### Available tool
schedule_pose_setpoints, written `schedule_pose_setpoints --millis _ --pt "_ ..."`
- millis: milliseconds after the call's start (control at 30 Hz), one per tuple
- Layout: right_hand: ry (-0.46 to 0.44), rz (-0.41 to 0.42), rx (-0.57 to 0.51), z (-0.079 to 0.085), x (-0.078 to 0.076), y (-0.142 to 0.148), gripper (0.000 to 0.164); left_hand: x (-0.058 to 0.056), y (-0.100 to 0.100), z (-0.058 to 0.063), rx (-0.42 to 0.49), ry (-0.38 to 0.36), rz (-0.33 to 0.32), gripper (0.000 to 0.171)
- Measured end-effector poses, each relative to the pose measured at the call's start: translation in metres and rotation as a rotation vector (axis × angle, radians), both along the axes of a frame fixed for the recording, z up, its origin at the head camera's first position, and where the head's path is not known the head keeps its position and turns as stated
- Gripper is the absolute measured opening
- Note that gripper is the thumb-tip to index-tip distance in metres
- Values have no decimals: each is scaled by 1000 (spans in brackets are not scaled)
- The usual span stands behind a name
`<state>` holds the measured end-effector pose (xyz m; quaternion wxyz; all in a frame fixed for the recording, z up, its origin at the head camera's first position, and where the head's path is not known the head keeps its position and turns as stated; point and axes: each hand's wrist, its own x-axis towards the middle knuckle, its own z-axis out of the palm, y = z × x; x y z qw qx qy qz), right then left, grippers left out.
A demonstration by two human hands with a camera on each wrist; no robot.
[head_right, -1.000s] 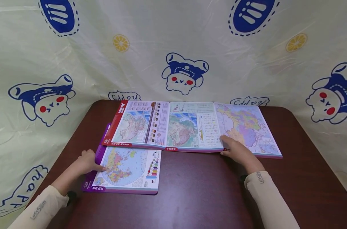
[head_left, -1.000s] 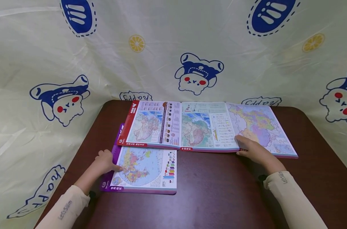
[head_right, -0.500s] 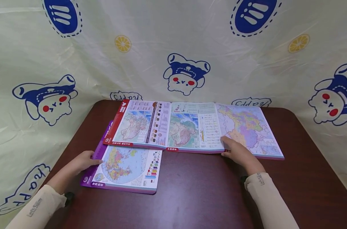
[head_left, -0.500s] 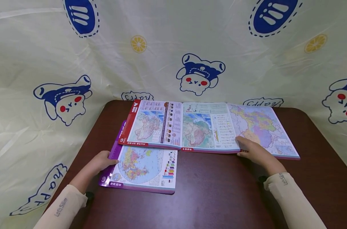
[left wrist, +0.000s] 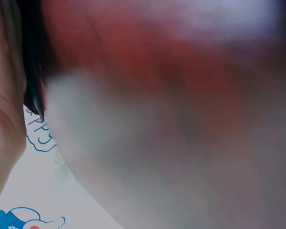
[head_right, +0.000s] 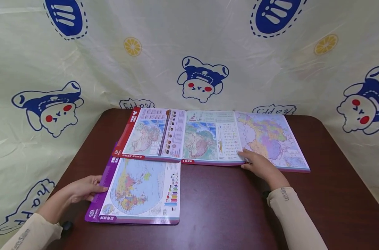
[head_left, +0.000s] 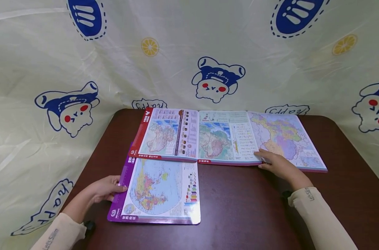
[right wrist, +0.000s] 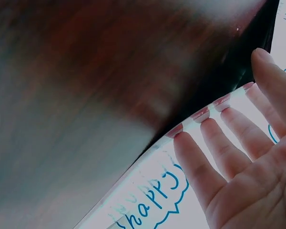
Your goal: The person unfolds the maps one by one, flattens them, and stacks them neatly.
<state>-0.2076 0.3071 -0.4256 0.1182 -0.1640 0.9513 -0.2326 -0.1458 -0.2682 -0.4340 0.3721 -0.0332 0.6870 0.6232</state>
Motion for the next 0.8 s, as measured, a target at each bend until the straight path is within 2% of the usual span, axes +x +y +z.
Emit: schedule_pose_setpoints --millis 200,333,633,800 --pt "1 23 15 0 -1 -1 52 14 -13 4 165 -106 -165 35" --pt "-5 20 24 0 -2 -1 52 20 -19 8 219 -143 -228 34" --pt "-17 7 10 1 -3 0 52 30 -30 11 234 -116 -383 13" --pt "-30 1 9 2 -2 -2 53 28 -31 15 281 -76 -421 17"
